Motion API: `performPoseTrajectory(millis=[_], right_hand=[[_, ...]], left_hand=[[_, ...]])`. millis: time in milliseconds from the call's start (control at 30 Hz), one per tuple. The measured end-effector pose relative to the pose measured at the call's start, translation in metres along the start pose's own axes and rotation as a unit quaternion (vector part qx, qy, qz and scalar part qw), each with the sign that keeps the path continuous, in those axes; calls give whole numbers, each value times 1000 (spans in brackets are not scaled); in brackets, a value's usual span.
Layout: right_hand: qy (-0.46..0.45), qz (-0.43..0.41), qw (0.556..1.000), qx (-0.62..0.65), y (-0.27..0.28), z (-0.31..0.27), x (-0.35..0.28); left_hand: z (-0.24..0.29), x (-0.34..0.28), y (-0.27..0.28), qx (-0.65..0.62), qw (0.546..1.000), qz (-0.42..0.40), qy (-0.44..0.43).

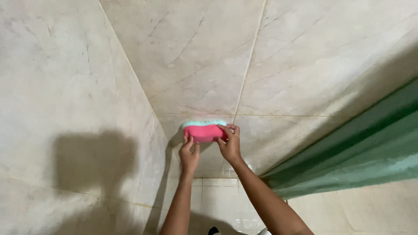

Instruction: The person scrubs the tiled walls of a shower area using a pink and blue sponge. They move the sponge in circular and back-and-forth motions across the tiles, focusing on the grout lines and lower sections near the floor.

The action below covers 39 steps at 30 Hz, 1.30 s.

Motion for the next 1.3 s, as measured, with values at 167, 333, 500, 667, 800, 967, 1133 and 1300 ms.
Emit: performPoseTrajectory(millis=[167, 333, 500, 667, 800, 967, 1133, 1300], right_hand=[[63, 39, 997, -29, 39, -7, 3], [74, 81, 994, 14, 87, -54, 13], [175, 169, 970, -3, 123, -111, 22], [171, 160, 968, -93, 128, -78, 18], [80, 123, 987, -68, 125, -17, 7], [21, 127, 989, -76, 130, 38, -12], [10, 137, 985, -106, 145, 37, -14], [125, 152, 979, -55, 170, -34, 3]], left_hand=[[41, -17, -14, -22, 999, -21, -27], [137, -9, -12, -23, 987, -23, -160], [239, -4, -9, -23, 954, -33, -296], [213, -6, -36, 40, 965, -29, -259], [169, -17, -58, 90, 973, -82, -196], [101, -36, -95, 62, 975, -162, -139], [124, -43, -92, 35, 969, -177, -171], [207, -35, -75, -4, 972, -160, -169]])
Point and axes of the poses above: each hand's wrist, its own x-axis towards the middle knuckle, its own y-axis out of the back of the hand, z = x × y, the point moved 5 cm from there along x, towards the middle knuckle, and after that the axes turned 2 degrees about y, right-handed, at the moved point
